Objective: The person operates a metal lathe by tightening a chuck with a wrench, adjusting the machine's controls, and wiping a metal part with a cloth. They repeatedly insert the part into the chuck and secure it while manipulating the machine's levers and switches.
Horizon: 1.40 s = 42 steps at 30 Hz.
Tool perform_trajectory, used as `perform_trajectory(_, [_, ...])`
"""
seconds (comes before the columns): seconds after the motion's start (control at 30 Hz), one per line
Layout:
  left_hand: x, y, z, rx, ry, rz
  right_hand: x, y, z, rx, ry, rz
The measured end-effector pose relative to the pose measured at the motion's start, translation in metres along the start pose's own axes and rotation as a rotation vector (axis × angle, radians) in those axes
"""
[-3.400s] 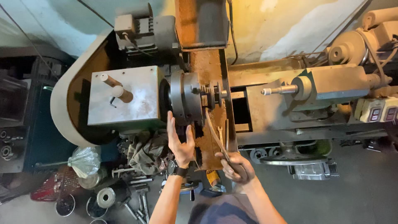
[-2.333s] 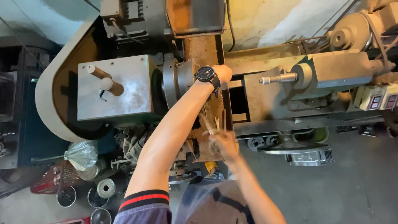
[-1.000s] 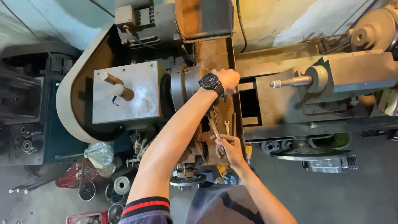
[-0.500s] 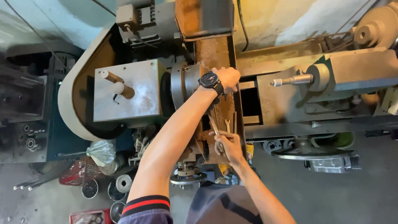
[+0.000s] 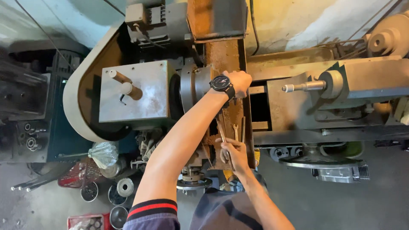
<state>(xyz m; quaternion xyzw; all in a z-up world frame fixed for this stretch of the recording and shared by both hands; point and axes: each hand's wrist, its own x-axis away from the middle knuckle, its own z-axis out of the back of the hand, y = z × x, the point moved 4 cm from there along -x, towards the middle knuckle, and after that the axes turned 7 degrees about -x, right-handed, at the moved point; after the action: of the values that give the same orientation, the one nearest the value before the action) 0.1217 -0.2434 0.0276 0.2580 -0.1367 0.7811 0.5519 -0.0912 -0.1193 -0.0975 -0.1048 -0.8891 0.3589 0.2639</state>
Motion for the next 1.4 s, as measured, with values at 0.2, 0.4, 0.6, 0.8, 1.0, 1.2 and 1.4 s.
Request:
perform_trajectory(0.2, [-0.002, -0.003, -0.011, 0.001, 0.085, 0.013, 0.001, -0.002, -0.01, 0.086, 0.008, 0.015])
perform_trajectory(0.4, [0.007, -0.001, -0.006, 0.059, 0.14, 0.003, -0.005, -0.004, 0.005, 0.074, -0.028, 0.013])
perform_trajectory(0.6, [0.016, 0.005, 0.004, -0.034, 0.125, -0.057, 0.031, -0.014, 0.042, -0.534, -0.722, -0.402])
perform_trajectory(0.8, [0.048, 0.029, 0.015, 0.175, 0.476, -0.37, 0.072, -0.021, 0.111, 0.397, -0.026, -0.358])
perform_trajectory(1.0, [0.183, 0.02, 0.033, 0.612, 0.878, -0.574, 0.039, -0.046, 0.077, 1.312, 0.174, 0.233])
perform_trajectory(1.2, [0.276, -0.062, -0.031, 0.649, 1.231, 0.055, 0.009, -0.03, 0.067, 1.604, 0.277, 0.195])
perform_trajectory(1.4, [0.329, -0.119, -0.076, 0.472, 1.342, 0.464, 0.033, -0.064, 0.029, 1.471, 0.216, 0.388])
